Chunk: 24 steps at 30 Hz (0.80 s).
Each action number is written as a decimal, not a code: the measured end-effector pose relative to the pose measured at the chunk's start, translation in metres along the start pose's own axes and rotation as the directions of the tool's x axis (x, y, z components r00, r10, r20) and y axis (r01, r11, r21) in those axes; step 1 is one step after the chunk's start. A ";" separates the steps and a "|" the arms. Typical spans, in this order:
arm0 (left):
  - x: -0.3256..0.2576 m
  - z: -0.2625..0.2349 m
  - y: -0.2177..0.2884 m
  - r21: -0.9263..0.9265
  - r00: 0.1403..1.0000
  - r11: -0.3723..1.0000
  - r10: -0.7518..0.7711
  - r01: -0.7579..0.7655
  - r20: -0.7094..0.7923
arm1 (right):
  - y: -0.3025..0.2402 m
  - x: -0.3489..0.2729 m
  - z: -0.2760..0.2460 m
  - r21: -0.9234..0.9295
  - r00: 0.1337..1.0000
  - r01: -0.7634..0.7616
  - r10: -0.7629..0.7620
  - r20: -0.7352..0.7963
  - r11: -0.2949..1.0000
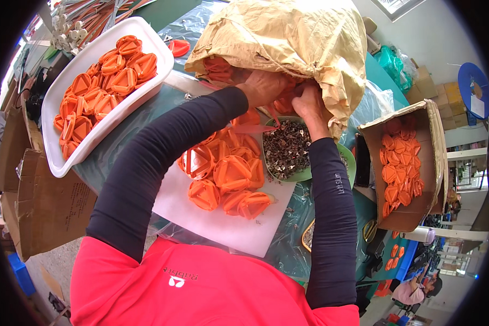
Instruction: The person assembles small orange plastic triangular components with metal pins by hand.
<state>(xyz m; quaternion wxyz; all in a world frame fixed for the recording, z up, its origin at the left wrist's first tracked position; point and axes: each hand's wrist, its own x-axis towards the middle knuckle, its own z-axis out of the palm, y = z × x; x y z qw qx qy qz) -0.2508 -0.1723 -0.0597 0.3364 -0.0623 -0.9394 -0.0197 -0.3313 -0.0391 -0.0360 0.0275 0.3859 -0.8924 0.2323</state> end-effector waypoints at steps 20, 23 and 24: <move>-0.080 -0.137 0.012 -0.753 0.750 0.176 -0.377 0.634 0.544 | -0.033 -0.065 -0.072 0.887 0.931 -0.352 0.014 0.365 0.297; -0.091 -0.148 0.021 -0.773 0.742 0.069 -0.347 0.630 0.574 | -0.043 -0.078 -0.080 0.881 0.930 -0.353 0.013 0.368 0.316; -0.095 -0.148 0.023 -0.788 0.762 0.072 -0.322 0.612 0.562 | -0.045 -0.083 -0.081 0.883 0.933 -0.344 0.012 0.360 0.320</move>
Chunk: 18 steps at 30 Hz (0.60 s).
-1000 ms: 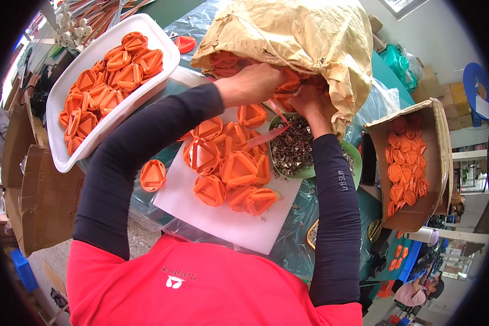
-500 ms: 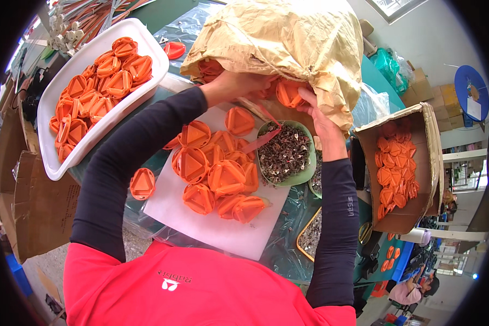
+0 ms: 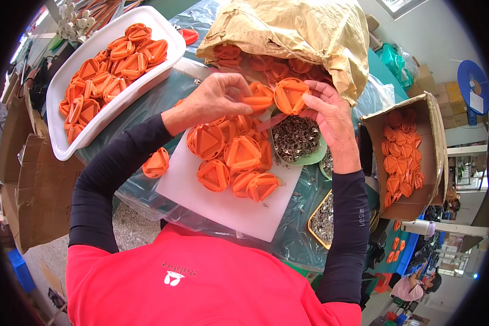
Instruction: The person assembles small orange plastic triangular components with metal pins by hand.
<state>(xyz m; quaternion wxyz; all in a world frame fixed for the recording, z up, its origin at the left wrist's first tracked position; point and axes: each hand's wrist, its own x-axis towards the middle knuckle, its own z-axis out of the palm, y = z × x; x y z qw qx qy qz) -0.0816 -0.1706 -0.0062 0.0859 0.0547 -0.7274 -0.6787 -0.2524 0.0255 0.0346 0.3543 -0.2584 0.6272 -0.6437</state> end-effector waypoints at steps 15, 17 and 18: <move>-0.035 0.013 -0.003 0.094 0.958 0.962 0.264 -0.255 -0.113 | -0.006 -0.045 0.016 -0.062 0.989 0.134 -0.130 0.064 0.989; -0.039 0.014 0.003 0.142 0.955 0.957 0.269 -0.251 -0.126 | -0.007 -0.049 0.019 -0.149 0.989 0.135 -0.124 0.076 0.980; -0.040 0.013 0.004 0.191 0.951 0.950 0.275 -0.247 -0.139 | -0.009 -0.050 0.021 -0.149 0.989 0.134 -0.123 0.076 0.980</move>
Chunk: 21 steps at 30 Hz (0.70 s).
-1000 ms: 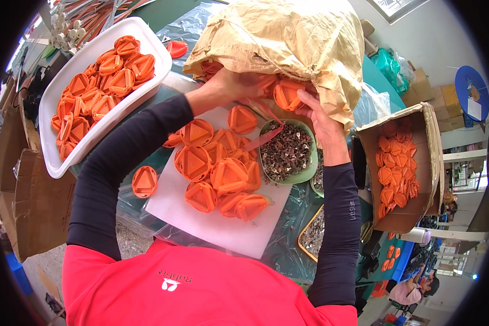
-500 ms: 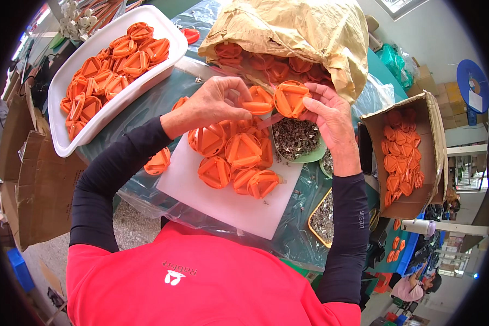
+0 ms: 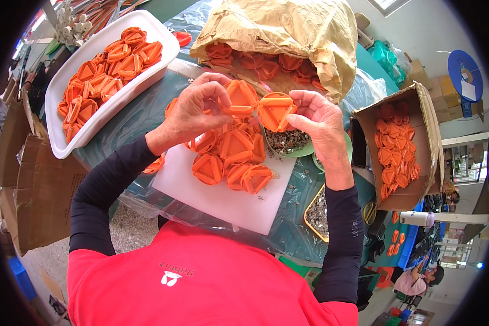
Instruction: The person assembles small orange plastic triangular components with metal pins by hand.
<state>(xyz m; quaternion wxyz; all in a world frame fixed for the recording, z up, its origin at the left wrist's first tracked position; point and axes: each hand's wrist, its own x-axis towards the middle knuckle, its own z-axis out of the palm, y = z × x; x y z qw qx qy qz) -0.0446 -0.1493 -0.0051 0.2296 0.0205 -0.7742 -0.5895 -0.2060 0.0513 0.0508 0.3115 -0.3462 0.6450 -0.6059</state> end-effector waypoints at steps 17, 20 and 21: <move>0.001 -0.008 -0.006 -0.042 0.997 0.998 -0.050 0.052 0.054 | 0.029 -0.099 -0.256 0.007 0.640 -0.161 0.110 -0.761 0.987; 0.001 -0.005 -0.005 -0.103 0.998 0.994 -0.031 0.038 0.063 | 0.064 -0.151 -0.344 -0.006 0.260 0.065 -0.023 -0.965 0.998; 0.002 -0.004 -0.006 -0.085 0.997 0.996 -0.008 0.015 0.072 | 0.072 -0.159 -0.351 0.063 0.255 0.070 0.043 -0.966 0.996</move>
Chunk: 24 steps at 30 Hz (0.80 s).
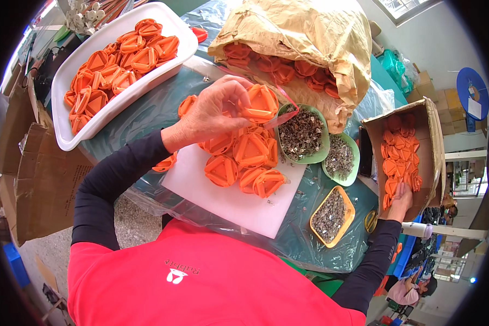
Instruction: The person assembles small orange plastic triangular components with metal pins by hand.
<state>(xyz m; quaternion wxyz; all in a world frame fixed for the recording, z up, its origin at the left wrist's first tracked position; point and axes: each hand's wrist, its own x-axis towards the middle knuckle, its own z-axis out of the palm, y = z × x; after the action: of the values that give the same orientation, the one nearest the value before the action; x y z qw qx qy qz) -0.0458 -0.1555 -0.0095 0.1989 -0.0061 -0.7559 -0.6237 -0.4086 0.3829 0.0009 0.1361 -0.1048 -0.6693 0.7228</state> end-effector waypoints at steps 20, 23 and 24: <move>0.000 0.026 0.013 0.052 0.999 0.999 0.005 -0.007 0.050 | -0.029 -0.335 0.252 -0.207 0.219 -0.058 0.215 0.952 0.977; 0.003 0.026 0.011 -0.020 0.998 0.999 -0.040 0.041 0.053 | -0.028 -0.331 0.253 -0.226 0.211 -0.083 0.239 0.948 0.970; 0.004 0.026 0.012 -0.042 0.997 0.998 -0.047 0.050 0.057 | -0.028 -0.330 0.253 -0.232 0.203 -0.108 0.249 0.947 0.967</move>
<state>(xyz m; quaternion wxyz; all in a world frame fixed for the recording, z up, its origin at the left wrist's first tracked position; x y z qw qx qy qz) -0.0544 -0.1290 -0.0006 0.1622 -0.0097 -0.7475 -0.6441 -0.1815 0.0357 0.0398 -0.3998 0.2825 -0.6311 0.6018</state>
